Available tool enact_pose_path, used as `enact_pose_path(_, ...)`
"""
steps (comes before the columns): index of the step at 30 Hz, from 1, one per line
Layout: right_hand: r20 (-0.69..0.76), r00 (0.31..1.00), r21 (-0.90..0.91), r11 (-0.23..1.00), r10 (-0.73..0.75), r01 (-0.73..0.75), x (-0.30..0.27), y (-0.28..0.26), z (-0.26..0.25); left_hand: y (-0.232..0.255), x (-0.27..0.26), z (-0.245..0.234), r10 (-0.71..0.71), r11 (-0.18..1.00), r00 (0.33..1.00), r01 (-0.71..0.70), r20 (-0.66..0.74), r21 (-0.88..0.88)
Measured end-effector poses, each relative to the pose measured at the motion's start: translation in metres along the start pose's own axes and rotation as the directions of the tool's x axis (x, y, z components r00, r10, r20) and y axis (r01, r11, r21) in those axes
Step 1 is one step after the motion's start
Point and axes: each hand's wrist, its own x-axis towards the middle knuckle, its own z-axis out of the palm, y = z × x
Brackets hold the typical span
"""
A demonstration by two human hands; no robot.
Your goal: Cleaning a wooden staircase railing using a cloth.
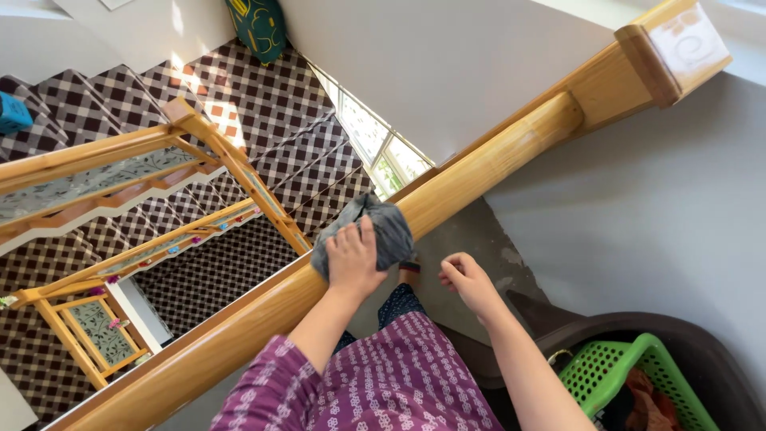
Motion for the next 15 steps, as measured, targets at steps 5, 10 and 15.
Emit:
enact_pose_path(5,-0.048,0.999,0.159,0.987,0.02,-0.012,0.032,0.033,-0.041,0.035,0.025,-0.012,-0.029,0.999,1.0,0.029,-0.002,0.029)
enact_pose_path(10,-0.063,0.997,0.286,0.956,-0.048,0.064,0.073,0.025,-0.086,0.116,0.116,-0.007,0.02,1.0,0.998,-0.019,-0.061,0.013)
enact_pose_path(15,-0.215,0.973,0.39,0.906,-0.084,0.164,0.094,0.032,-0.167,0.231,0.24,0.007,0.138,0.989,0.972,-0.145,-0.19,-0.023)
